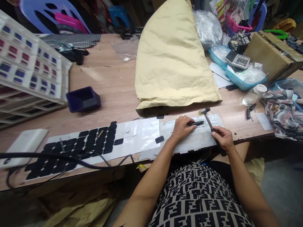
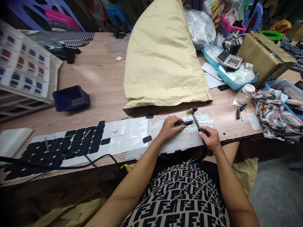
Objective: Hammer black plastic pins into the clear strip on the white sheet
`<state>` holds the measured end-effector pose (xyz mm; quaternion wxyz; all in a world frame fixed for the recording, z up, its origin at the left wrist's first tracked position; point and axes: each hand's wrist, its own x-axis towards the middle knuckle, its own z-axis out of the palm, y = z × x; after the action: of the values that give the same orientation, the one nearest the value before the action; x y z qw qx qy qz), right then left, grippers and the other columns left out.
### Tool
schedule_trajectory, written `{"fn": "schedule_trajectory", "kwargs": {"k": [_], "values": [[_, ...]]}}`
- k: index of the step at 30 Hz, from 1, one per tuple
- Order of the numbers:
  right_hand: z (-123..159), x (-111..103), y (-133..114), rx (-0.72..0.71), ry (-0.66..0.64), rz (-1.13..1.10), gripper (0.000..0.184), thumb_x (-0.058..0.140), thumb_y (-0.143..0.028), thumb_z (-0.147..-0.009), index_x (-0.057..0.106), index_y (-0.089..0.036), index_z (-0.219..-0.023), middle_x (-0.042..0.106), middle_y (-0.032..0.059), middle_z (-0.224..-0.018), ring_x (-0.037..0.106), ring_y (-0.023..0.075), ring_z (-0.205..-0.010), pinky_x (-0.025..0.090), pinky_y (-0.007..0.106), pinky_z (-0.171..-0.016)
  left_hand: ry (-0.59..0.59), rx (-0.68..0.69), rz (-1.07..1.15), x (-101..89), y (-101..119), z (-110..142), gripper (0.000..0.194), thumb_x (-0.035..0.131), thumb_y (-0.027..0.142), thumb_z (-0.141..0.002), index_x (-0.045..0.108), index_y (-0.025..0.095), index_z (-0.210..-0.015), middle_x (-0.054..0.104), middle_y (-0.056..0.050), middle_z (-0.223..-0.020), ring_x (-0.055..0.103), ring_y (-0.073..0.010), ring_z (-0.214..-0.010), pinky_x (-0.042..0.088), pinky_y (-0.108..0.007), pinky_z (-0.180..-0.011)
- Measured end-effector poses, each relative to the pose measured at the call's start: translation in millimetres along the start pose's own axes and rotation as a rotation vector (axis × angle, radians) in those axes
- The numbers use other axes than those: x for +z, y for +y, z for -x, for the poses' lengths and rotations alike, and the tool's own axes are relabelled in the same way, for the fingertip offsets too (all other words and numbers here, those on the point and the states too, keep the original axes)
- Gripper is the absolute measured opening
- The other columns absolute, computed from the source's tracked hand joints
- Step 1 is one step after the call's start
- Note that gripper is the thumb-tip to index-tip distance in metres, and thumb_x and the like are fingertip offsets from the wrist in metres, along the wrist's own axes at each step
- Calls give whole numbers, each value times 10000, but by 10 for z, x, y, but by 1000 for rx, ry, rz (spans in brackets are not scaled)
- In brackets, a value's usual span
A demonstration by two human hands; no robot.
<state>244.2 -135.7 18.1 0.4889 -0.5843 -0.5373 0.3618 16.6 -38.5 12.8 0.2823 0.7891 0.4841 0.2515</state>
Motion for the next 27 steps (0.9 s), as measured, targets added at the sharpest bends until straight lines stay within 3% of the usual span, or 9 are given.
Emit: {"fn": "schedule_trajectory", "kwargs": {"k": [6,10,15,23,27], "values": [[19,-22,-145,-63,-44,187,246,716,-337,-802,769,-168,-972,698,32,-735,624,166,-611,537,287,-560,20,-28,37,23,-43,-13,160,739,281,-815,738,242,-970,685,-14,-939,569,-218,-965,413,-365,-898],[75,-78,-271,-176,-30,320,230,685,-312,-827,765,-173,-993,705,39,-747,610,163,-601,524,283,-549,42,-40,47,51,-52,-23,164,734,282,-820,748,245,-979,678,-13,-931,563,-216,-953,414,-362,-885],[126,-103,-246,-269,-78,440,217,658,-293,-847,760,-185,-1005,724,50,-782,567,143,-542,516,285,-542,43,-43,49,64,-60,-28,151,725,289,-834,755,257,-979,671,-13,-926,560,-214,-950,413,-355,-865],[114,-38,-273,-273,-87,376,213,653,-279,-856,754,-176,-1014,745,70,-828,625,166,-605,530,293,-571,13,-52,38,26,-20,-30,150,715,279,-836,743,263,-982,660,-20,-941,558,-228,-985,412,-372,-886],[85,-6,-227,-253,-158,361,225,676,-267,-831,761,-175,-1019,736,55,-807,554,128,-522,499,277,-517,16,-64,39,31,-18,-26,172,710,262,-827,742,267,-996,656,-19,-944,553,-226,-972,411,-377,-894]]}}
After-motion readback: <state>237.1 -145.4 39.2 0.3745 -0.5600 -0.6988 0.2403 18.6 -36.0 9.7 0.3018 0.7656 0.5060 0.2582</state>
